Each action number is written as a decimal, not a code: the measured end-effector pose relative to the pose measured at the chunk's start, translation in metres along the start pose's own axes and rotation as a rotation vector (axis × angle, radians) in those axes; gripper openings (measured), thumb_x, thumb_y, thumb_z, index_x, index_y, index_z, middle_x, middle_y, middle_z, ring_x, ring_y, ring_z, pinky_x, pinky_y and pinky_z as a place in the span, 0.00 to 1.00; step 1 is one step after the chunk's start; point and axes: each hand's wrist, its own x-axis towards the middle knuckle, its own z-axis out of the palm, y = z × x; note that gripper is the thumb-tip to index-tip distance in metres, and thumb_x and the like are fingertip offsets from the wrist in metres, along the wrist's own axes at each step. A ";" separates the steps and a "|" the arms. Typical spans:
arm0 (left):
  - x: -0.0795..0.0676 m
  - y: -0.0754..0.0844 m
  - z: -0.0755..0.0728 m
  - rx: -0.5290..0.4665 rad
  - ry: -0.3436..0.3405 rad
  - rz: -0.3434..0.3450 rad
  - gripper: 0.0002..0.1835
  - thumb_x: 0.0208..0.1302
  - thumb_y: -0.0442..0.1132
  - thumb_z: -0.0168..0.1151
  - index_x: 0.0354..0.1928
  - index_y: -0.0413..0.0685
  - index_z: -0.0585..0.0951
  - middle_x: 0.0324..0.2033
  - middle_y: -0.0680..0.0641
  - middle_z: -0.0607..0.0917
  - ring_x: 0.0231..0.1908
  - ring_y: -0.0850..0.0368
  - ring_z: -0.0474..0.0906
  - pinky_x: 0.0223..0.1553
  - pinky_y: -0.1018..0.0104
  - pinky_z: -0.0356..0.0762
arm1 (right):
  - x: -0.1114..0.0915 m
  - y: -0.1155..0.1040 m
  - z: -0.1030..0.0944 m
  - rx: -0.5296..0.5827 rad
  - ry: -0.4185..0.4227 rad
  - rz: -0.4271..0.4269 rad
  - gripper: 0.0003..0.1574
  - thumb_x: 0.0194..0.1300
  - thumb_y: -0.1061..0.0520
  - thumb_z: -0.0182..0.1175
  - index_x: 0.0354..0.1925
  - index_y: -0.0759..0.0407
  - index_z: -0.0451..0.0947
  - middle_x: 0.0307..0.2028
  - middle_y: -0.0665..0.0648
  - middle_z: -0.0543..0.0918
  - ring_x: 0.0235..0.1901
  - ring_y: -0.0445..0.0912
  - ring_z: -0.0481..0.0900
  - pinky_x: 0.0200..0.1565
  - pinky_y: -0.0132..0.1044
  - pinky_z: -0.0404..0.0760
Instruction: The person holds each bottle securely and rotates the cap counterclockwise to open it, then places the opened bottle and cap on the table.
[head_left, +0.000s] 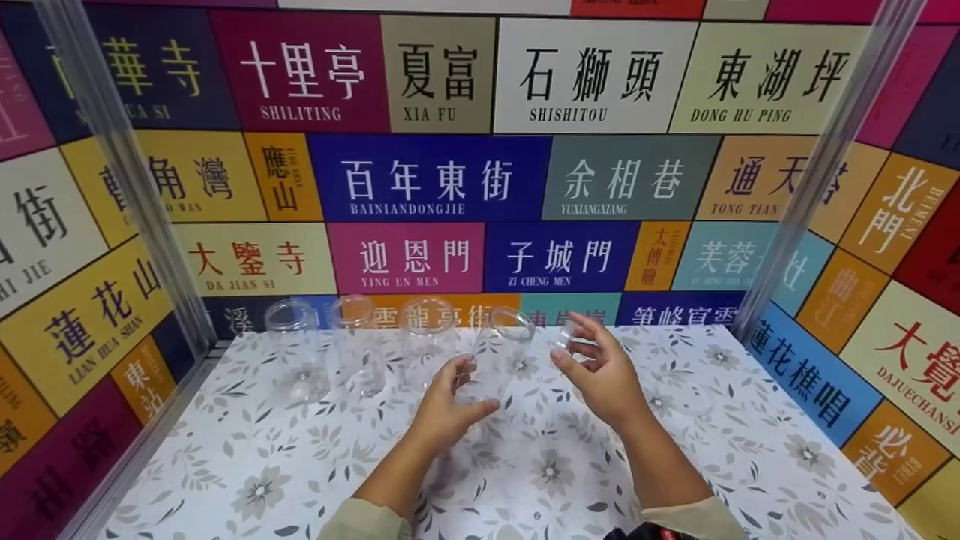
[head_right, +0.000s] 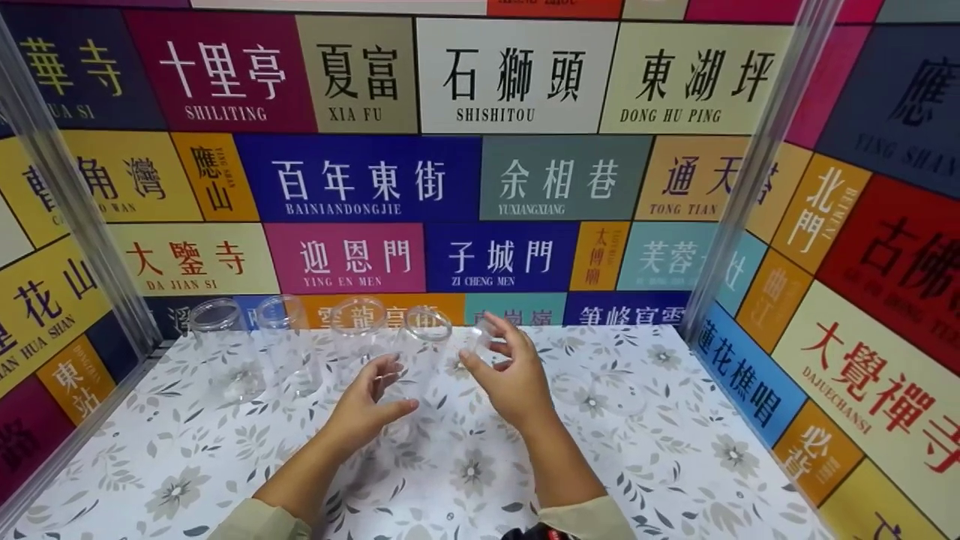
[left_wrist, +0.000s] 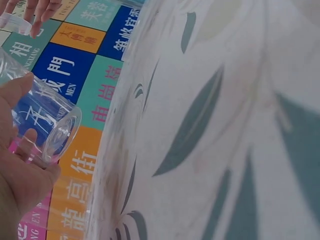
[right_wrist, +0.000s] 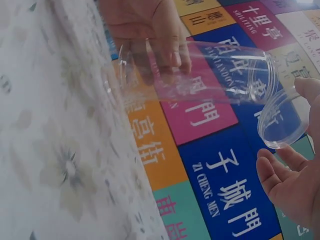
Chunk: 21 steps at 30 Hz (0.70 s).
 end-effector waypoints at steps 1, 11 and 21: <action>0.002 0.000 0.001 -0.001 0.002 0.000 0.48 0.60 0.49 0.82 0.78 0.53 0.66 0.75 0.46 0.76 0.79 0.42 0.68 0.81 0.40 0.65 | -0.001 0.002 -0.002 -0.006 0.007 0.010 0.45 0.70 0.41 0.73 0.79 0.37 0.66 0.71 0.59 0.72 0.71 0.54 0.77 0.65 0.41 0.80; 0.023 0.003 0.011 0.039 0.033 -0.038 0.46 0.60 0.49 0.82 0.77 0.52 0.68 0.75 0.48 0.76 0.81 0.44 0.64 0.82 0.44 0.63 | -0.012 0.021 -0.020 0.052 0.024 0.132 0.48 0.66 0.50 0.77 0.76 0.52 0.64 0.73 0.58 0.71 0.66 0.58 0.76 0.54 0.26 0.84; 0.044 0.001 0.023 0.079 0.097 -0.041 0.43 0.59 0.41 0.82 0.74 0.45 0.70 0.74 0.42 0.77 0.77 0.41 0.70 0.80 0.45 0.67 | -0.020 0.045 -0.050 -0.039 -0.047 0.209 0.53 0.66 0.59 0.74 0.82 0.55 0.60 0.80 0.65 0.60 0.80 0.60 0.66 0.64 0.29 0.82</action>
